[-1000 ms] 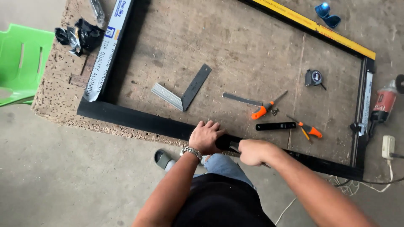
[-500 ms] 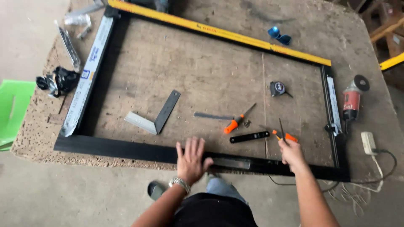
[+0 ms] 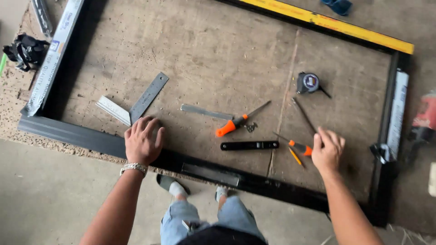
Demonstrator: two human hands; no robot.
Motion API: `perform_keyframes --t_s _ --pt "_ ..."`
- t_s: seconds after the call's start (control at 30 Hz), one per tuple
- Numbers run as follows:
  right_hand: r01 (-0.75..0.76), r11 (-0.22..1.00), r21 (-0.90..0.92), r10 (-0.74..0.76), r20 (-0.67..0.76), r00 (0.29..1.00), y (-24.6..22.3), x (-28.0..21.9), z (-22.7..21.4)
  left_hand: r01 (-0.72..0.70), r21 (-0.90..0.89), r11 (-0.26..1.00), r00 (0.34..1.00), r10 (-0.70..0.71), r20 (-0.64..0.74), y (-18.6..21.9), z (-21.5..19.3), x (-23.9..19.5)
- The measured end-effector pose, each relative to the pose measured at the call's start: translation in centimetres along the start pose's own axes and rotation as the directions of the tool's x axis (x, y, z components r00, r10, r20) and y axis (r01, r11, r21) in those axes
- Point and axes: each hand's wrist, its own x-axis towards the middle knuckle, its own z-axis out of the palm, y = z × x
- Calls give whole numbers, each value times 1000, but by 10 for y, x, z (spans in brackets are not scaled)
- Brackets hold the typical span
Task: Measuring and marking a metal frame to align and install hardware components using a square and pencil.
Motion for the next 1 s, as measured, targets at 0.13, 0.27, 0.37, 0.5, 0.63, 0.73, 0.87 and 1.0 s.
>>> perform_keyframes --t_s 0.13,0.27,0.37,0.5,0.63,0.73,0.87,1.0 --pt "1 997 75 -3 25 1000 8 -13 -1 55 -6 998 998 -55 1 4 -1 -1" --pt "-34 988 149 45 -71 996 -5 -10 -1 60 -2 998 997 -60 42 4 -4 8" --pt "-35 988 153 48 -78 996 -8 -14 -5 51 -14 999 998 -50 43 4 -2 4" --pt "-19 987 159 33 -85 996 -9 -16 -6 9 10 1000 1000 -8 -23 -2 4 1" --pt "-38 990 134 50 -90 995 13 -26 10 8 -9 1000 1000 -8 16 -3 5 8" --pt "-204 898 390 246 -62 967 37 -46 23 24 -37 999 1000 -24 8 -6 6 -1" --pt "-113 972 206 170 -285 943 -50 -11 -15 -33 -18 999 994 31 -107 -8 7 4" --pt "237 958 164 -256 109 960 -194 8 -49 47 -52 998 999 -46 14 -4 0 3"
